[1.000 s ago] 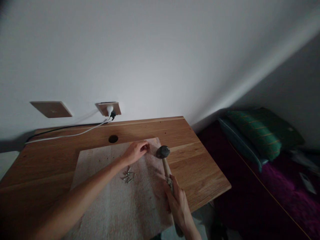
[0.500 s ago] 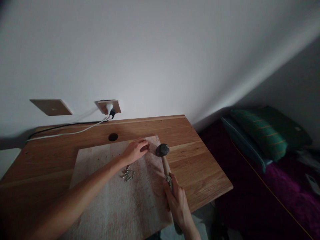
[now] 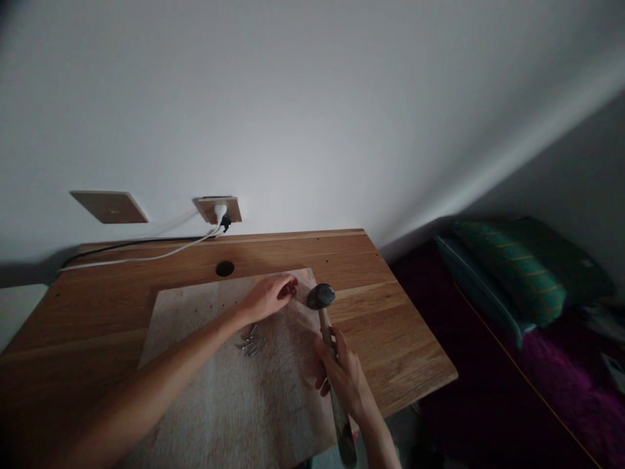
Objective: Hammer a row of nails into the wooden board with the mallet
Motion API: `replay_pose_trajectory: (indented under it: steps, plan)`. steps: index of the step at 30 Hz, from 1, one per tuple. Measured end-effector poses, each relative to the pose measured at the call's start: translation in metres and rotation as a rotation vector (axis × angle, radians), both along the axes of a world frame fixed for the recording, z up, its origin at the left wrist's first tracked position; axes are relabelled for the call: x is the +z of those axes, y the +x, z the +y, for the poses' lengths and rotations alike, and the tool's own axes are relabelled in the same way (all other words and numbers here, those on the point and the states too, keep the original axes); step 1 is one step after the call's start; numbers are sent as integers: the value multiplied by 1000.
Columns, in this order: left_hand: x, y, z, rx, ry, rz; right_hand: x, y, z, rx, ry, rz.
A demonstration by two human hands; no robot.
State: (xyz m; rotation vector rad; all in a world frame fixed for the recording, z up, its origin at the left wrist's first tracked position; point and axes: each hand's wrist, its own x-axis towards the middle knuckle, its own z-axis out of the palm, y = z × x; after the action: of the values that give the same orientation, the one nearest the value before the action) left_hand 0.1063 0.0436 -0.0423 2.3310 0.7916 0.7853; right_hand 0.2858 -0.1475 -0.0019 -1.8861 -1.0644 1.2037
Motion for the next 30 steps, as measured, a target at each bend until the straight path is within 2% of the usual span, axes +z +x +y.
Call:
replay_pose_trajectory:
  steps: [11, 20, 26, 30]
  plan:
    - [1, -1, 1, 6, -32, 13, -13, 5, 28, 24, 87, 1]
    - [8, -2, -1, -11, -80, -49, -15, -4, 29, -34, 134, -118]
    - [7, -4, 3, -14, -141, -125, -12, -7, 29, -58, 134, -140]
    - [5, -3, 4, -24, -108, -93, -10, -6, 29, -58, 131, -178]
